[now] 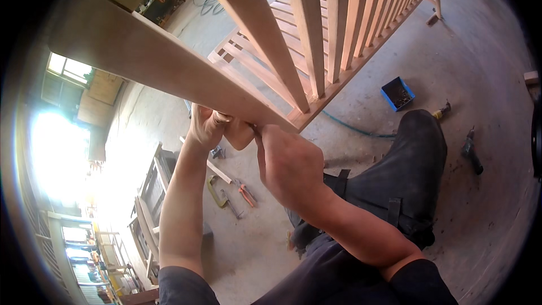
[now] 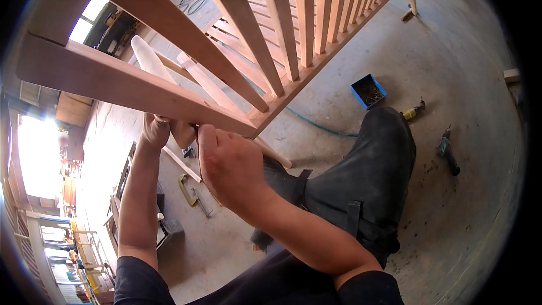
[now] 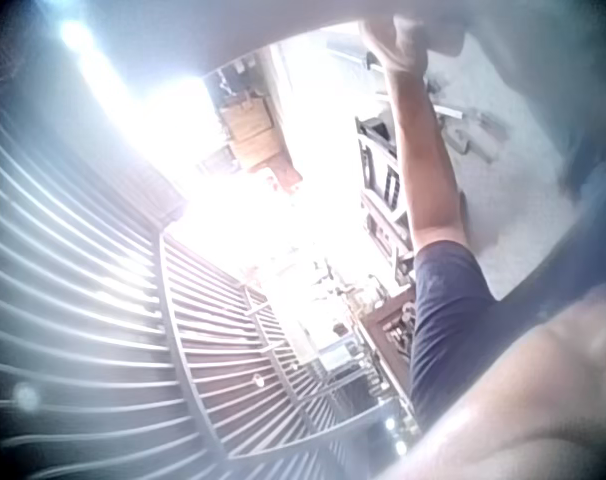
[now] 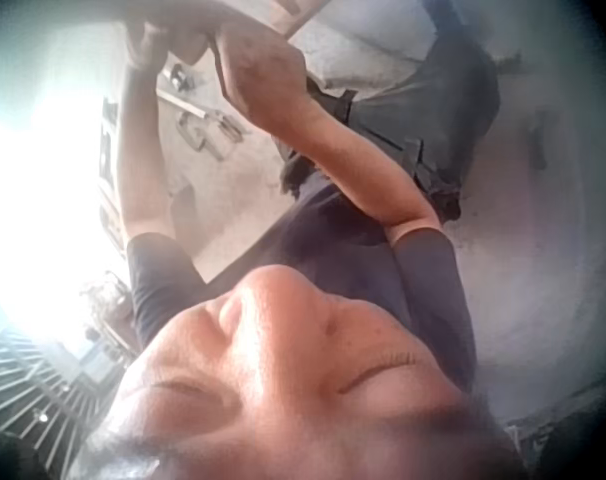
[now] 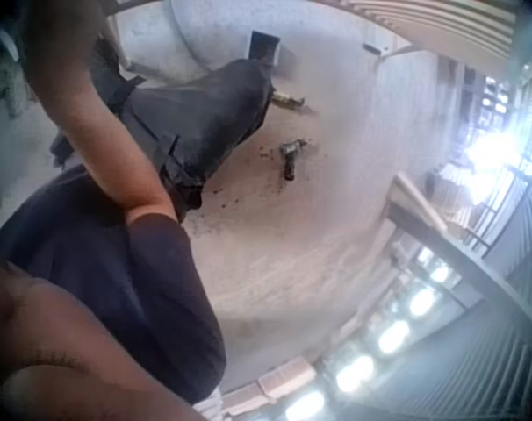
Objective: The person assembles a wooden chair frame by inserting dowels into pre-drilled holes and securing them with a pneumatic nail gun. The person works on the joints of the chair back and seat, using both manual alignment and power tools to fasten the components together.
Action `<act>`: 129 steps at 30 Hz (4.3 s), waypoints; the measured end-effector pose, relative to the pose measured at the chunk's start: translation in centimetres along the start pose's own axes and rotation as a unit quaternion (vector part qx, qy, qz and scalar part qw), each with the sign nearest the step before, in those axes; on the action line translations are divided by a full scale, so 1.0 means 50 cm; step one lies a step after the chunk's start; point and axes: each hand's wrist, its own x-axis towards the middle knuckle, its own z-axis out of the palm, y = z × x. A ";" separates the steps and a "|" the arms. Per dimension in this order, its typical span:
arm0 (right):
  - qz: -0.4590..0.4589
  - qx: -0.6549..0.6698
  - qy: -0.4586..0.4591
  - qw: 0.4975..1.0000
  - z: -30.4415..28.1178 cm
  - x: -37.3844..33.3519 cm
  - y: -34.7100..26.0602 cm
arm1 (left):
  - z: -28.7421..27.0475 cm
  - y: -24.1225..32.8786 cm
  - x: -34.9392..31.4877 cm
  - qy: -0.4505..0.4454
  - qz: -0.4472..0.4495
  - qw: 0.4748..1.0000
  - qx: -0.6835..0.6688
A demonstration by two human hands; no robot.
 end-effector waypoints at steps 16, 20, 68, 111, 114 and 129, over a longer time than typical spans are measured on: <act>-0.047 0.064 0.001 0.997 -0.036 0.025 0.037 | -0.011 -0.003 -0.008 -0.007 -0.014 0.999 0.038; -0.022 0.085 0.002 0.996 -0.013 0.011 0.038 | -0.008 0.008 -0.011 -0.003 -0.044 0.999 0.030; -0.061 -0.035 -0.053 0.996 -0.044 0.043 -0.007 | -0.012 -0.002 -0.010 -0.018 -0.087 0.995 -0.044; -0.001 0.081 -0.008 0.997 -0.043 0.023 0.013 | -0.017 0.002 -0.019 -0.030 -0.067 0.997 0.015; -0.013 0.113 -0.016 0.993 -0.041 0.035 0.039 | -0.016 -0.003 -0.029 -0.010 -0.059 0.998 0.026; -0.016 0.250 -0.010 0.968 0.029 0.003 0.094 | -0.025 0.002 -0.029 -0.024 -0.081 0.995 0.050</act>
